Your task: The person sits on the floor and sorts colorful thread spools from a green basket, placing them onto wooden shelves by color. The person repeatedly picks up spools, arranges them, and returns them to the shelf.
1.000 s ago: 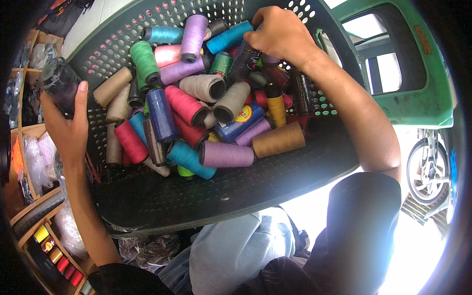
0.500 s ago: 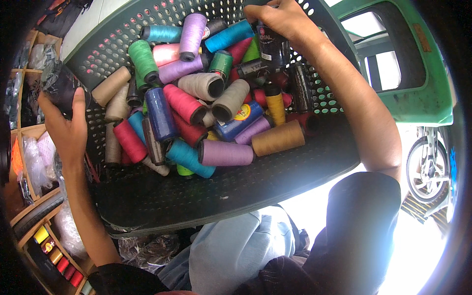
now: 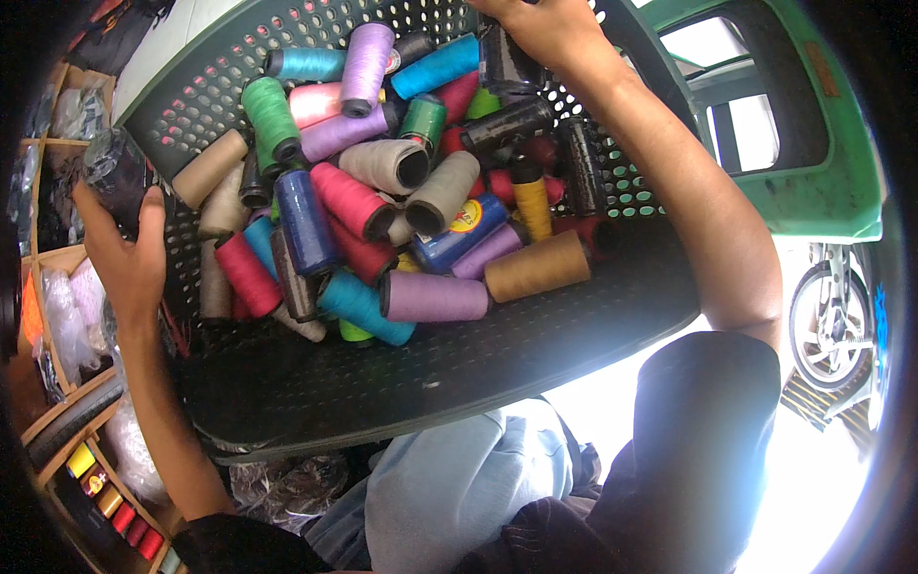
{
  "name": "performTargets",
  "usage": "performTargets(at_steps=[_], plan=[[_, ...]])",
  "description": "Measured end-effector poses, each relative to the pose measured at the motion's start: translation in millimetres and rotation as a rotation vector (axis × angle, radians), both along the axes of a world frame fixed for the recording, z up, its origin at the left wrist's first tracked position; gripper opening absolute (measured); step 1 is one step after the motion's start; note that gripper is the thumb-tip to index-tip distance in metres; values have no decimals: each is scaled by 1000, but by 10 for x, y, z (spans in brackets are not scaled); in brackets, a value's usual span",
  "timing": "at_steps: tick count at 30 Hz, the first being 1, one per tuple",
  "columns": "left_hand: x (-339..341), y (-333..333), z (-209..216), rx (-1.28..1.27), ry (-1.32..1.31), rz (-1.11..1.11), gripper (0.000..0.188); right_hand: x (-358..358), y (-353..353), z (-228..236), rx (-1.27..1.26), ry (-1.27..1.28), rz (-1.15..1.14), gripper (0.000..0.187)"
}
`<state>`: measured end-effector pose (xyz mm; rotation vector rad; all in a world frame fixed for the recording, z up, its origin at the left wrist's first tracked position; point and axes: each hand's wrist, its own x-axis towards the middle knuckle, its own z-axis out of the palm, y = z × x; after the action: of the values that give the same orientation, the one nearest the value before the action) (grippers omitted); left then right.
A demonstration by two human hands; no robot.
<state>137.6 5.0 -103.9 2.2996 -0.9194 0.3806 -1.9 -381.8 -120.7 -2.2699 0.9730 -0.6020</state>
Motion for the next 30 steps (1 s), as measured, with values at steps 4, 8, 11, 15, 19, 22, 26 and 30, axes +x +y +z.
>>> performTargets(at_steps=[4,8,11,15,19,22,26,30], plan=[[14,29,-31,-66,172,-53,50,24,-63,-19,167,-13,191,60],[15,24,-17,-223,539,-218,52,45,-35,-71,216,-76,241,57],[-16,-19,20,-235,667,-260,55,36,-76,-156,237,-150,266,61],[8,3,11,-209,605,-238,58,33,-1,-110,165,-141,146,69],[44,41,38,-216,650,-225,56,31,20,-80,18,-99,59,70],[48,42,56,-246,693,-213,56,16,10,-60,-3,-108,77,68],[97,99,36,-317,763,-180,57,-5,49,-24,-75,-85,100,65],[164,162,39,-402,826,-195,57,26,24,-61,-54,-77,79,63]])
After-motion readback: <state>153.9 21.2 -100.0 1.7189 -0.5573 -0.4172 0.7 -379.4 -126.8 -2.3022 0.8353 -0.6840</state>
